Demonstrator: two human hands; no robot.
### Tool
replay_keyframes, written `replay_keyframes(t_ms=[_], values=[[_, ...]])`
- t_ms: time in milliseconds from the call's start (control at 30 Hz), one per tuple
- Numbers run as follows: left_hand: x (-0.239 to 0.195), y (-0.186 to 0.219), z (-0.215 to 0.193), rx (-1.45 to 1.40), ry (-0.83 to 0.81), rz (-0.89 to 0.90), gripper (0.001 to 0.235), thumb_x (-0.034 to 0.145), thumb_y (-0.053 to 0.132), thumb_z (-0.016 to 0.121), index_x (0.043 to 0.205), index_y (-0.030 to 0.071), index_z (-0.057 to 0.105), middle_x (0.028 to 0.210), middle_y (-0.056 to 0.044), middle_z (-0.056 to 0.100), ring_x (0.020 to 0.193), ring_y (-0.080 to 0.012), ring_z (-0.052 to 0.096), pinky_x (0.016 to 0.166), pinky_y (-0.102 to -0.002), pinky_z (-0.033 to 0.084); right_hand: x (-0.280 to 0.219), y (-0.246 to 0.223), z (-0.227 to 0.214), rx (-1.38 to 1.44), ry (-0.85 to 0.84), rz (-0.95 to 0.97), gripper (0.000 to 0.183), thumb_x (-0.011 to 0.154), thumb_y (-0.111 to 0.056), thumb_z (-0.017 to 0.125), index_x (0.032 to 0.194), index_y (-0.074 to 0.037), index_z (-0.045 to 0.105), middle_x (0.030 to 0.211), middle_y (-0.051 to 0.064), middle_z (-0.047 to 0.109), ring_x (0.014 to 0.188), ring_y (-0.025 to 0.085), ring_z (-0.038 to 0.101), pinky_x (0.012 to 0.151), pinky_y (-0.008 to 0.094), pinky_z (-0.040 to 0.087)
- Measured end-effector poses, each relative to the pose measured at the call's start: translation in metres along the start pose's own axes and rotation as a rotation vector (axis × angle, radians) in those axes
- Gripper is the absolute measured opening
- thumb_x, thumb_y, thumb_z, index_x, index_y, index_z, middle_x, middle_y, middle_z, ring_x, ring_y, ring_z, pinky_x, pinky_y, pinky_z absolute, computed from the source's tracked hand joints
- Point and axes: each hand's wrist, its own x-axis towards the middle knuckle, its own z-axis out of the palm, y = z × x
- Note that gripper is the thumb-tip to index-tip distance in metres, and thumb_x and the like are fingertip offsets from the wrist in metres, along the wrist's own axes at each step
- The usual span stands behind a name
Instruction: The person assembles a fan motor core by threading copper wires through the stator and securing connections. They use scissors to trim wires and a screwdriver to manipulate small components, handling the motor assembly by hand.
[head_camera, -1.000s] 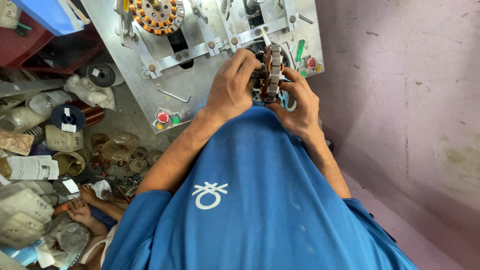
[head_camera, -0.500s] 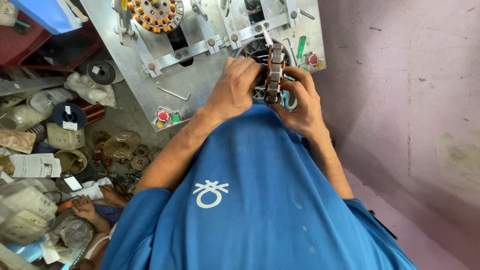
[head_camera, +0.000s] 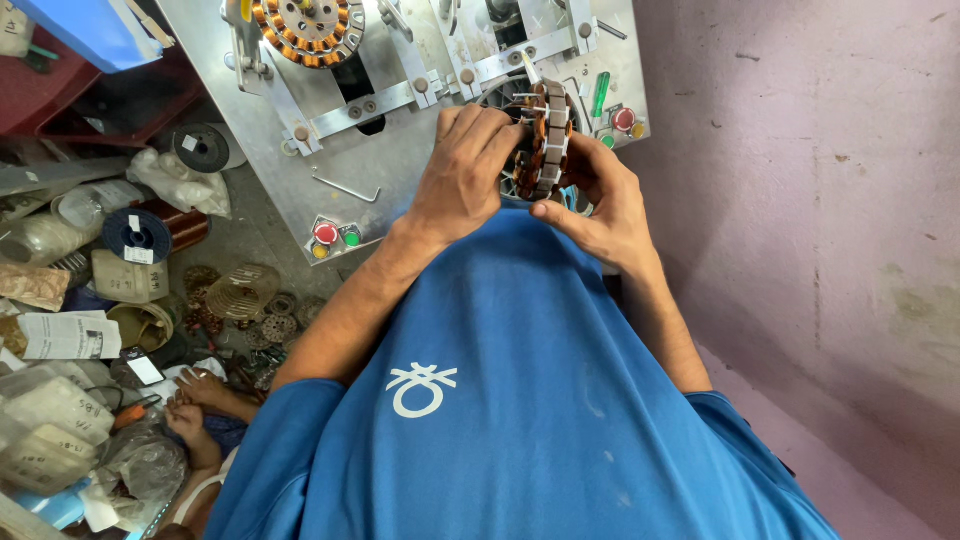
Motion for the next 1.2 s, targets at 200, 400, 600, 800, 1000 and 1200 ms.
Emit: replay_keyframes(t_ms=[200, 400, 600, 800, 1000, 1200], values=[[-0.002, 0.002, 0.0, 0.002, 0.01, 0.007, 0.025, 0.091, 0.0, 0.058, 0.115, -0.002, 0.065, 0.113, -0.012, 0.062, 0.107, -0.0282, 0.057, 0.097, -0.042, 0.039, 0.002, -0.004, 0.008, 0.035, 0.013, 0.077, 0.073, 0.078, -0.013, 0.096, 0.137, 0.006, 0.058, 0.117, 0.01, 0.063, 0.109, 0.017, 0.064, 0.1, 0.034, 0.057], [0.002, -0.001, -0.001, -0.016, 0.017, 0.017, 0.022, 0.091, -0.001, 0.058, 0.112, 0.002, 0.065, 0.113, -0.01, 0.063, 0.11, -0.0268, 0.058, 0.097, -0.041, 0.039, 0.002, -0.012, 0.017, 0.177, 0.076, 0.011, 0.078, 0.076, -0.009, 0.096, 0.139, 0.003, 0.053, 0.127, 0.005, 0.063, 0.12, 0.016, 0.066, 0.109, 0.033, 0.057], [0.007, 0.001, -0.002, -0.064, 0.096, 0.065, 0.016, 0.09, -0.006, 0.06, 0.103, 0.003, 0.062, 0.11, -0.01, 0.066, 0.106, -0.0261, 0.06, 0.094, -0.04, 0.04, 0.001, -0.006, 0.025, -0.187, 0.229, -0.082, 0.074, 0.072, 0.002, 0.097, 0.135, 0.001, 0.057, 0.12, 0.01, 0.061, 0.106, 0.018, 0.064, 0.094, 0.03, 0.056], [0.01, 0.0, -0.006, -0.067, 0.121, 0.148, 0.015, 0.089, -0.007, 0.063, 0.097, 0.004, 0.058, 0.11, -0.011, 0.066, 0.107, -0.0263, 0.06, 0.093, -0.04, 0.043, -0.003, 0.007, 0.023, 0.058, 0.114, -0.148, 0.081, 0.077, 0.002, 0.093, 0.143, 0.001, 0.046, 0.13, 0.01, 0.058, 0.119, 0.018, 0.062, 0.106, 0.033, 0.055], [0.013, -0.004, -0.01, -0.015, 0.03, 0.205, 0.015, 0.082, -0.007, 0.062, 0.093, 0.003, 0.062, 0.103, -0.009, 0.067, 0.105, -0.0243, 0.061, 0.089, -0.039, 0.045, -0.006, 0.027, 0.022, 0.547, 0.031, -0.04, 0.081, 0.082, -0.007, 0.092, 0.145, 0.0, 0.042, 0.135, 0.007, 0.057, 0.129, 0.017, 0.058, 0.116, 0.036, 0.05], [0.035, -0.017, 0.005, 0.012, -0.122, 0.318, 0.012, 0.077, 0.003, 0.07, 0.088, 0.006, 0.066, 0.084, -0.007, 0.062, 0.086, -0.0249, 0.059, 0.077, -0.038, 0.045, -0.007, 0.053, 0.032, 0.69, 0.002, 0.185, 0.066, 0.089, -0.018, 0.083, 0.142, 0.001, 0.049, 0.13, 0.007, 0.062, 0.124, 0.015, 0.06, 0.111, 0.031, 0.05]])
